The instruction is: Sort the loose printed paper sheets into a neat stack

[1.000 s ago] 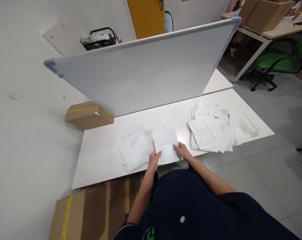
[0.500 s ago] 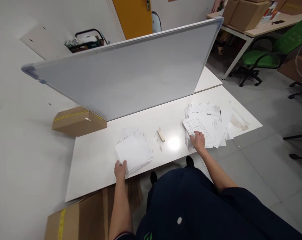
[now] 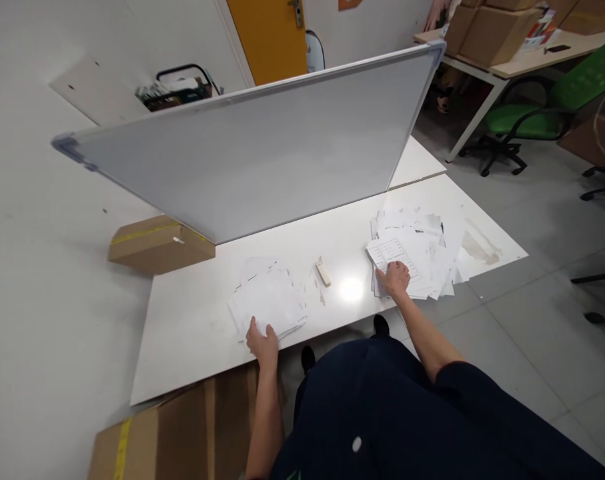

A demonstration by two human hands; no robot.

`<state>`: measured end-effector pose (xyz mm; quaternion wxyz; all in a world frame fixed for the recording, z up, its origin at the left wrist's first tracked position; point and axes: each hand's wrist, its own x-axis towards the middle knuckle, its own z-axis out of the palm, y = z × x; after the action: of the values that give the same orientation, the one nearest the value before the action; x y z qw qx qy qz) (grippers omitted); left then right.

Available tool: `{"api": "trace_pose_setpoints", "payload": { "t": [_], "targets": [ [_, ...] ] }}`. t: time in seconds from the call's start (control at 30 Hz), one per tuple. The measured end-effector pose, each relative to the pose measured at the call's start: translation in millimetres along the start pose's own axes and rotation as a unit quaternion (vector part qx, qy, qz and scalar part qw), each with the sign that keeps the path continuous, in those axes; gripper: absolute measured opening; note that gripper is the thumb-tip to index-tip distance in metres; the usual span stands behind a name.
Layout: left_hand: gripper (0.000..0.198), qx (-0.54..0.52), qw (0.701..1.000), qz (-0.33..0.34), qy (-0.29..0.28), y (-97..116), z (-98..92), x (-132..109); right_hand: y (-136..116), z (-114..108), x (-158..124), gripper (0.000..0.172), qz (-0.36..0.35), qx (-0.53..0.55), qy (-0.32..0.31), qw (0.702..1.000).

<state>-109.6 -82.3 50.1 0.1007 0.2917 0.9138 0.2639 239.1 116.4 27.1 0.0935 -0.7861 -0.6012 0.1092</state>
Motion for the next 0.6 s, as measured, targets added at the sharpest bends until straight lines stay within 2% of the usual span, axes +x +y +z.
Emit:
{"api": "trace_pose_setpoints", "payload": {
  "t": [0.1,0.23,0.3,0.4,0.43,0.5,0.57,0.6],
  "targets": [
    [0.053,-0.027,0.999,0.031,-0.004,6,2.5,-3,0,-9,2,0.031,-0.020,-0.001,-0.031,0.999],
    [0.049,-0.101,0.991,0.075,-0.042,27,8.8,-17,-6,-27,-1,0.033,-0.025,-0.005,-0.094,0.995],
    [0.048,-0.164,0.979,0.068,-0.097,43,13.6,-26,-14,-42,-11,0.032,-0.038,0.009,-0.088,0.995],
    [0.058,-0.273,0.934,0.019,-0.232,69,21.6,-39,-33,-72,-38,0.027,-0.131,0.096,-0.092,0.982],
    [0.065,-0.309,0.909,-0.005,-0.280,77,23.7,-41,-41,-82,-49,0.025,-0.176,0.144,-0.122,0.966],
    [0.073,-0.380,0.850,-0.049,-0.362,90,26.2,-44,-56,-101,-68,0.026,-0.260,0.252,-0.216,0.907],
    [0.072,-0.444,0.789,-0.080,-0.416,99,25.7,-44,-67,-113,-81,0.026,-0.280,0.337,-0.301,0.847],
    [0.069,-0.469,0.764,-0.088,-0.435,101,24.5,-43,-70,-116,-84,0.026,-0.268,0.375,-0.339,0.820]
  ]
}}
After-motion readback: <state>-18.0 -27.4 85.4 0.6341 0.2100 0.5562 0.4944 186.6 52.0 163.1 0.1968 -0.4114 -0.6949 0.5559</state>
